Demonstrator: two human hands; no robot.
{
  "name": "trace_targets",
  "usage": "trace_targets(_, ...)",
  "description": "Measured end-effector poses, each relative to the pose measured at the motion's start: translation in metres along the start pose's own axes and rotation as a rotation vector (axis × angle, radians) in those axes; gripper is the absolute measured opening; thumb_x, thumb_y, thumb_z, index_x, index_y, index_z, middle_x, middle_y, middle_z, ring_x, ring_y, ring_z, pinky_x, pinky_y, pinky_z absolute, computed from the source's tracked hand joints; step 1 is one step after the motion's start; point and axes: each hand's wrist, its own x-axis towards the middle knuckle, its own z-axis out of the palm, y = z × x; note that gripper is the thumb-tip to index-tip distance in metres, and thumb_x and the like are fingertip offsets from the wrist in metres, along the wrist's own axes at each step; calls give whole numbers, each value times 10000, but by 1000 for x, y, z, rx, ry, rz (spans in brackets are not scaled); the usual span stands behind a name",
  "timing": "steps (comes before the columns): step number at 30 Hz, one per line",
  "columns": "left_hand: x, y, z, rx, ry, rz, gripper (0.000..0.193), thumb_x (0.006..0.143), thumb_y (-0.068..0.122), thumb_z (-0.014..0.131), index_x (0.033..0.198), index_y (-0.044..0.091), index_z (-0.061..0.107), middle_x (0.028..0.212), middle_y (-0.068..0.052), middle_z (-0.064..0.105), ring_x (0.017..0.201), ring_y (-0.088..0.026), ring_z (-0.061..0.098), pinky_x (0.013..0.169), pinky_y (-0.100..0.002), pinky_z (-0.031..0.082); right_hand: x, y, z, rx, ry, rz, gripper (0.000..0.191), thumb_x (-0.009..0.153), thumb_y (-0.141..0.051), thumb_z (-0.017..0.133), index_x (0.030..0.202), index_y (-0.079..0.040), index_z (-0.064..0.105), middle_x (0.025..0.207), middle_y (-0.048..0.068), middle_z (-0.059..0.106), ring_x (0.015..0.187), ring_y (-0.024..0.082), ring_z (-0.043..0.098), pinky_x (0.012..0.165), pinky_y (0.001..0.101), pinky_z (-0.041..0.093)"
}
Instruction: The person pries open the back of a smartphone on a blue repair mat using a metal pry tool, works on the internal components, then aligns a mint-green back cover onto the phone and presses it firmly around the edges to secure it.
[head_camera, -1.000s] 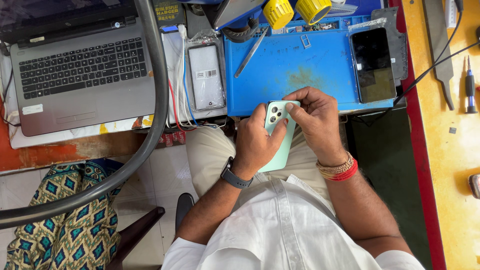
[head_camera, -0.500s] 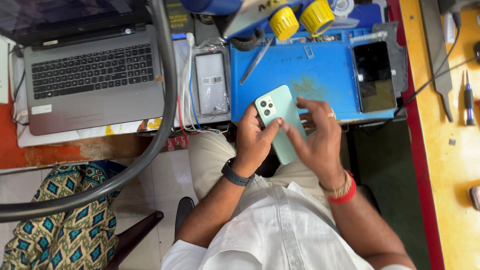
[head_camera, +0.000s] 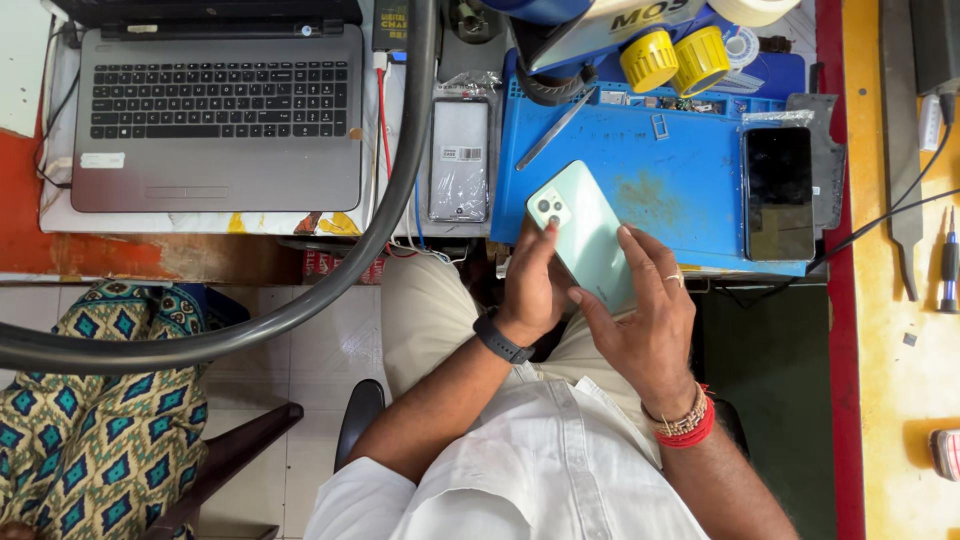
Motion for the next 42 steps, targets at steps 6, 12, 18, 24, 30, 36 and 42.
trace_targets(6, 0, 5, 14, -234, -96, 11, 942, 1027, 772, 324, 1685, 101, 261, 1424, -214, 565, 1373, -387, 543, 1201, -530, 422, -3, -9, 8, -67, 22, -64, 734, 785, -156, 904, 1408, 3, 549, 1378, 208, 599, 1233, 384, 611, 1017, 465, 518)
trace_targets(12, -1, 9, 14, -289, -137, 1, 984, 1021, 793, 333, 1700, 84, 257, 1366, -207, 581, 1347, -369, 570, 1186, -534, 441, -5, -14, 5, -116, 35, -62, 772, 739, -168, 924, 1400, -11, 557, 1338, 217, 573, 1212, 381, 575, 1005, 484, 465)
trace_targets(18, -4, 11, 11, -309, -176, 7, 982, 1031, 799, 339, 1672, 61, 245, 1338, -206, 581, 1295, -343, 568, 1161, -510, 445, -3, -18, 5, -101, 23, -78, 729, 740, -175, 927, 1369, -22, 593, 1318, 212, 571, 1203, 375, 573, 1003, 475, 473)
trace_targets(24, -5, 12, 11, -287, -168, -22, 1017, 1011, 804, 331, 1716, 78, 226, 1367, -219, 564, 1366, -369, 551, 1192, -529, 437, 0, -21, -3, -160, -52, -100, 617, 730, -201, 911, 1299, -92, 699, 1295, 218, 583, 1162, 372, 571, 986, 487, 464)
trace_targets(30, -5, 14, 12, -278, -164, -19, 1007, 1013, 800, 325, 1711, 80, 228, 1421, -238, 549, 1376, -378, 544, 1206, -533, 425, 3, -24, -5, -233, -89, -144, 570, 785, -239, 884, 1321, -145, 714, 1289, 224, 581, 1124, 379, 563, 947, 488, 456)
trace_targets(36, -7, 17, 14, -271, -146, -23, 1007, 1015, 796, 330, 1710, 75, 220, 1443, -246, 539, 1383, -389, 530, 1214, -551, 406, 2, -27, -4, -270, -107, -141, 554, 823, -270, 853, 1346, -164, 702, 1300, 221, 571, 1143, 388, 562, 951, 497, 460)
trace_targets(42, -6, 22, 17, -240, -184, -12, 959, 1016, 753, 350, 1716, 124, 167, 1513, -271, 493, 1432, -412, 488, 1237, -558, 379, 4, -29, -6, -272, -118, -132, 551, 819, -261, 835, 1347, -185, 695, 1325, 209, 579, 1157, 385, 574, 935, 496, 461)
